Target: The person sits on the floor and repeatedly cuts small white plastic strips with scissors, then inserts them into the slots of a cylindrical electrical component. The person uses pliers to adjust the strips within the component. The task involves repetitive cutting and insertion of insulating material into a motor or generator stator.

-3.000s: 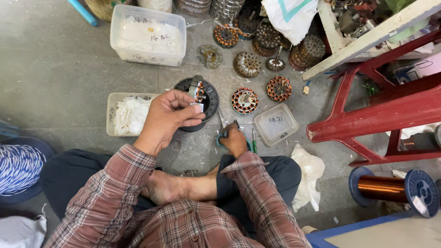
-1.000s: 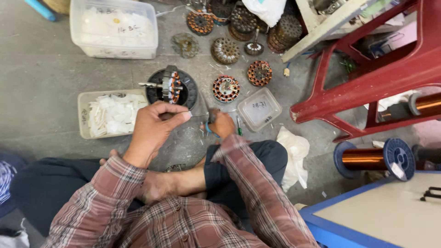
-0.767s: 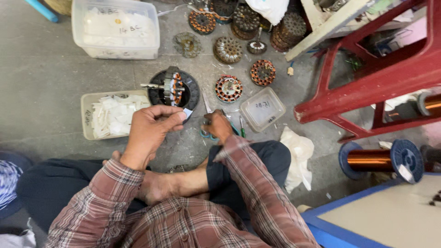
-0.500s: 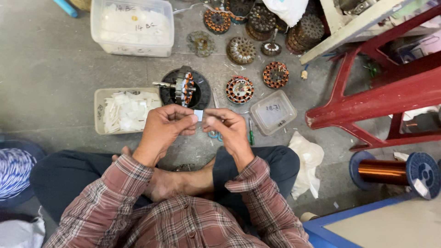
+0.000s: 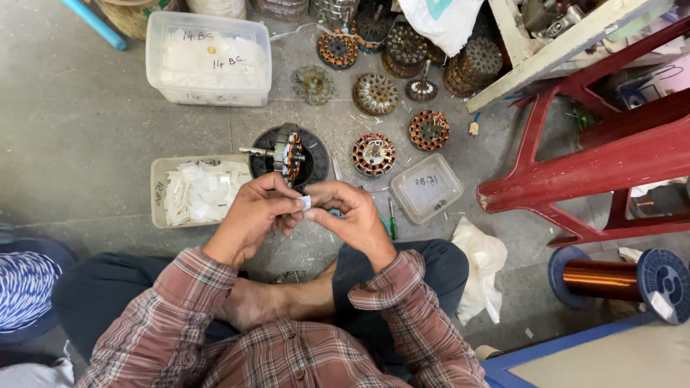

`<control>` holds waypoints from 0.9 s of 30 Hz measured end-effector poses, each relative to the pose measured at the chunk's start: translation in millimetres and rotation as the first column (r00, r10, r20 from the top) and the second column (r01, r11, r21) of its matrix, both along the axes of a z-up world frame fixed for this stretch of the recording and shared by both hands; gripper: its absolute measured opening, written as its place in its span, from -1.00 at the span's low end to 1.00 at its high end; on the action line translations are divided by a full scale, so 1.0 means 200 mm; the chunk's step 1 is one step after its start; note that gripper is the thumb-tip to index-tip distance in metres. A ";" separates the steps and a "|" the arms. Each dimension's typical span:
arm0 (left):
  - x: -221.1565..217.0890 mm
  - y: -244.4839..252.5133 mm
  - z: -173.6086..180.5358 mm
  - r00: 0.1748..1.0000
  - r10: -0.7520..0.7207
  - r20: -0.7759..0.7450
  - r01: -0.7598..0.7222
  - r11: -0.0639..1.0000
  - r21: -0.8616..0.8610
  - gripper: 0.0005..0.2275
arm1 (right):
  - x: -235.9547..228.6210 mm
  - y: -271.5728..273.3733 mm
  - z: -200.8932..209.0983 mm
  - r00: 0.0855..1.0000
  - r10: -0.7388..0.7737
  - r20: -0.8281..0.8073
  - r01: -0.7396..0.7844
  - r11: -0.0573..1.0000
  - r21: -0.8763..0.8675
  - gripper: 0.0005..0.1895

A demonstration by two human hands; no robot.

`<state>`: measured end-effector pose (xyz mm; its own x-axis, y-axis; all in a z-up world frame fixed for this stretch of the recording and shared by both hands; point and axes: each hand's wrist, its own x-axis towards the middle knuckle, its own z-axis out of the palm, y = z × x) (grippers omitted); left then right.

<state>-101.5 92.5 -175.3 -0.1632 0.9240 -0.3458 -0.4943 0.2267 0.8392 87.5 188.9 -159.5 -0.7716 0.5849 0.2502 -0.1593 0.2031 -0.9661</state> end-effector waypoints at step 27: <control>-0.26 0.22 0.02 0.224 0.284 -0.932 0.362 0.864 0.350 -0.05 | -0.17 0.22 0.02 0.918 -0.333 0.218 0.244 0.903 0.353 -0.81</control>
